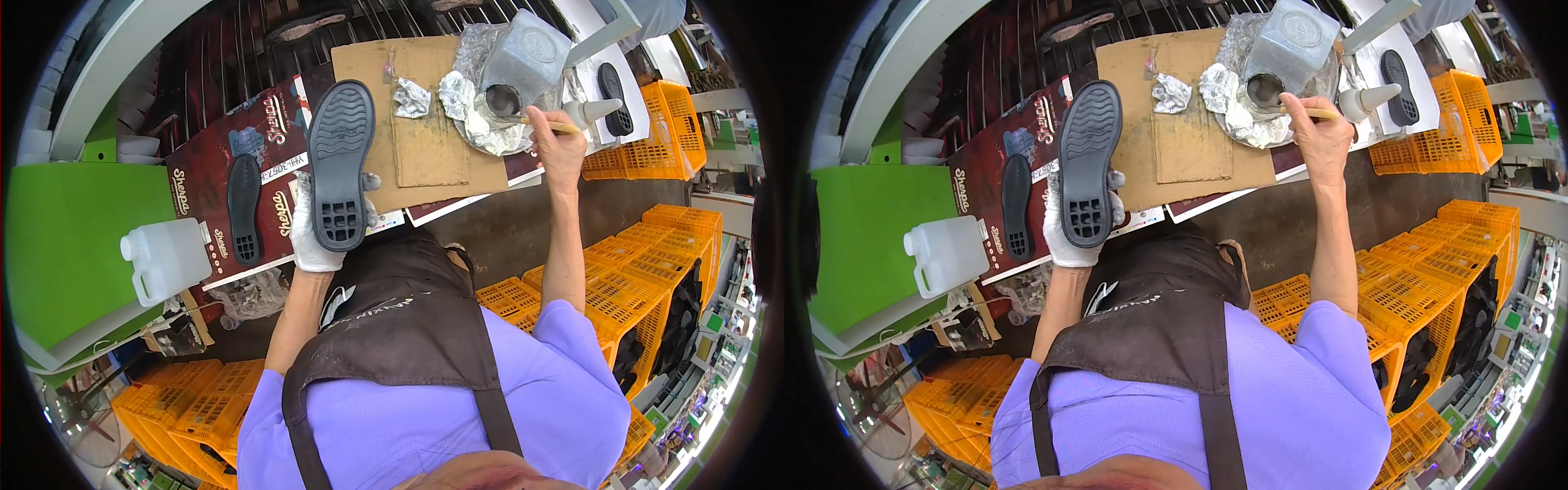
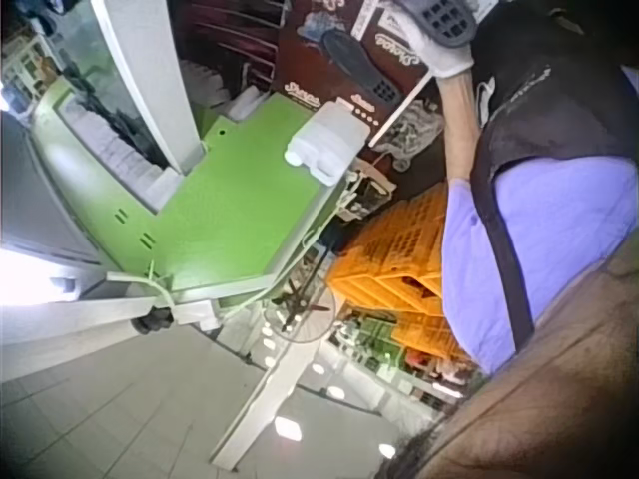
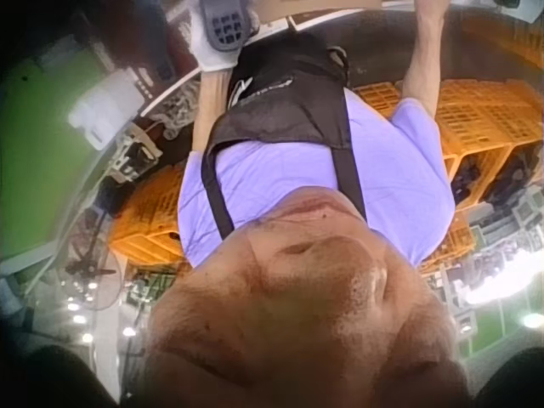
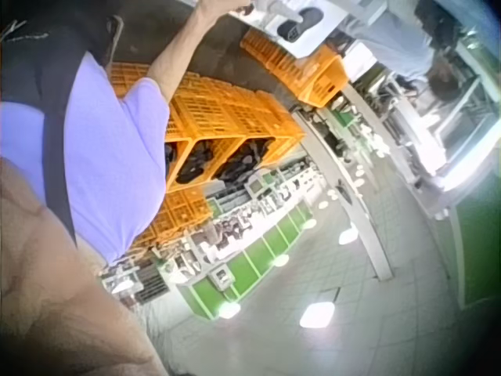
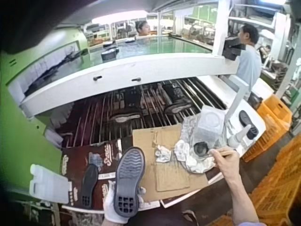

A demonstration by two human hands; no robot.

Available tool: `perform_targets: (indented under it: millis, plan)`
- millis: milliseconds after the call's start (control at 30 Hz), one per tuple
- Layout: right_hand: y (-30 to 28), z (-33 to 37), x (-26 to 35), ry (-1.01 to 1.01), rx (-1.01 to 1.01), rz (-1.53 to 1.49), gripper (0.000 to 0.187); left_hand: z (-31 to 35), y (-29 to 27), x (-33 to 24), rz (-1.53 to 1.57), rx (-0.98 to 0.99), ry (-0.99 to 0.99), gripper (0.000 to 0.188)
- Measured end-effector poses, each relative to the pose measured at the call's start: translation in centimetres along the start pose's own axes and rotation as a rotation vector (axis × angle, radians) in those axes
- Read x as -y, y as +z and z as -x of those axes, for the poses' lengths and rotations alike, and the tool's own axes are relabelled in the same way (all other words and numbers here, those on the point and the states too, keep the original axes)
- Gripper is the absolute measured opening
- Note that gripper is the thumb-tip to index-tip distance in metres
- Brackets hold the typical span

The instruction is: The person uses a paintbrush to apply a dark coating to the soles of black shoes. They repeatedly dip the brush into a container and paint the textured surface of the soles, handling the shoes one at a time and placing them on a workbench.

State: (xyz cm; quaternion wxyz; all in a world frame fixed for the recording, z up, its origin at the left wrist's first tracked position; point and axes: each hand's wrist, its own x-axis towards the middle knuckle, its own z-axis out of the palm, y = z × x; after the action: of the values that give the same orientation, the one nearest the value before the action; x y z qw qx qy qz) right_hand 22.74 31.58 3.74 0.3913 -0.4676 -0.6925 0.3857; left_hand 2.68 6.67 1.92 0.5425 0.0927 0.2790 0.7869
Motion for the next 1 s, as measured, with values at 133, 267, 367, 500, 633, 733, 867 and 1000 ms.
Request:
perform_targets:
  millis: [133,267,367,500,633,733,867,1000]
  plan:
    - [-1.3,-0.8,0.5,-0.049,0.129,0.056,0.02,0.1,-0.5,0.5,0.037,-0.011,-0.094,0.062]
    - [-2.3,-1.7,0.8,-0.274,0.411,0.249,0.016,-0.2,-0.3,0.3,0.072,0.006,-0.133,0.06]
    - [-3.0,-1.7,2.0,-0.282,0.622,0.329,0.016,-0.3,-0.1,0.0,-0.048,0.019,-0.108,0.059]
    - [-4.3,-2.2,3.1,-0.204,0.783,0.282,0.014,-1.0,-0.8,-0.3,-0.155,0.104,-0.021,0.066]
    - [-5.3,-2.4,3.3,-0.196,0.674,0.195,0.013,-1.9,-0.7,-1.1,-0.221,0.142,0.169,0.076]
    - [-4.8,-1.5,2.6,0.045,0.439,-0.077,0.016,-2.2,0.2,-1.5,-0.361,0.04,0.32,0.067]
    - [-1.1,0.7,2.0,0.032,0.215,-0.514,0.018,-3.4,0.4,-0.7,-0.491,0.034,0.53,0.068]
    - [2.7,4.3,4.8,-0.039,0.156,-0.707,0.015,-3.2,0.7,-0.4,-0.724,-0.017,0.608,0.064]
